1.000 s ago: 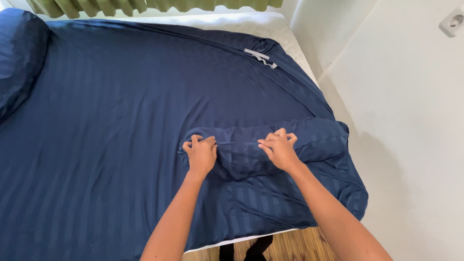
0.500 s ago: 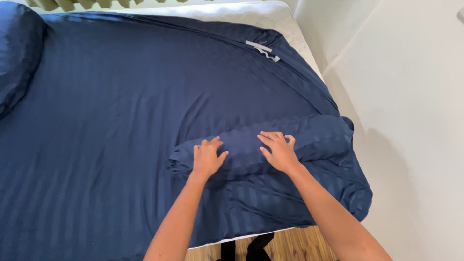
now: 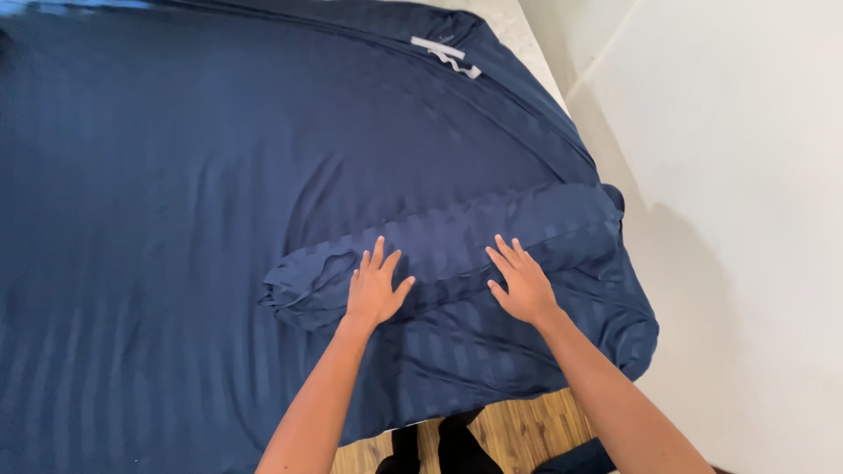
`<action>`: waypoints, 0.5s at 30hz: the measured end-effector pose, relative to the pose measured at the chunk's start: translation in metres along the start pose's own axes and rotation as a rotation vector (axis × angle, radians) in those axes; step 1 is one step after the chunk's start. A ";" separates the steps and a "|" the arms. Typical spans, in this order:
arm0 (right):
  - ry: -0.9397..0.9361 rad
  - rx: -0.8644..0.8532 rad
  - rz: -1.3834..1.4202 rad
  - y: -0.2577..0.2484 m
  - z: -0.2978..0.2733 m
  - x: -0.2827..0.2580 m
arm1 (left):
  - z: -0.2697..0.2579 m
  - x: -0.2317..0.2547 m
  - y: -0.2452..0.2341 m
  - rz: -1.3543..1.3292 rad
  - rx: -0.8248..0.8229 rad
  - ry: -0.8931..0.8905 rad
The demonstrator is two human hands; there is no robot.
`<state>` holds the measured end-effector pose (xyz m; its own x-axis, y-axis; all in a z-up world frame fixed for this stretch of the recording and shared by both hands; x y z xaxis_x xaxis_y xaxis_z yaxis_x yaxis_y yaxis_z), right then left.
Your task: Put on a bolster case and fold it together with a pillow on the floor.
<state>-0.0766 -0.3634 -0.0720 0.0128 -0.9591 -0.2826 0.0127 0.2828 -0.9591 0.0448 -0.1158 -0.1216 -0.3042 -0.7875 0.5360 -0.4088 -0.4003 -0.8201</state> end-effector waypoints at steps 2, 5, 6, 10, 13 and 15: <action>-0.008 0.010 -0.008 0.003 -0.004 0.009 | 0.002 0.015 0.004 0.007 -0.053 -0.029; 0.005 -0.018 -0.030 0.009 -0.008 0.028 | 0.007 0.036 0.019 0.039 -0.153 -0.077; 0.025 -0.056 -0.044 0.013 -0.008 0.035 | 0.008 0.042 0.025 0.062 -0.201 -0.095; 0.063 -0.072 -0.051 0.033 -0.018 0.076 | 0.022 0.064 0.060 0.102 -0.259 -0.083; 0.108 -0.091 -0.062 0.038 -0.027 0.105 | 0.034 0.085 0.085 0.123 -0.282 -0.029; 0.153 -0.076 -0.049 0.038 -0.030 0.126 | 0.041 0.102 0.094 0.160 -0.306 -0.009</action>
<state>-0.1047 -0.4736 -0.1446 -0.1385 -0.9635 -0.2291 -0.0665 0.2398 -0.9685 0.0108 -0.2526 -0.1525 -0.3777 -0.8338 0.4026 -0.5959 -0.1139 -0.7950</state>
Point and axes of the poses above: each hand's wrist, its own z-axis towards the middle knuckle, its own y-axis out of the palm, x = y × z, the point moved 7 cm from there along z, towards the middle knuckle, and after that the axes turned 5 degrees about -y, right-handed, at the moved point
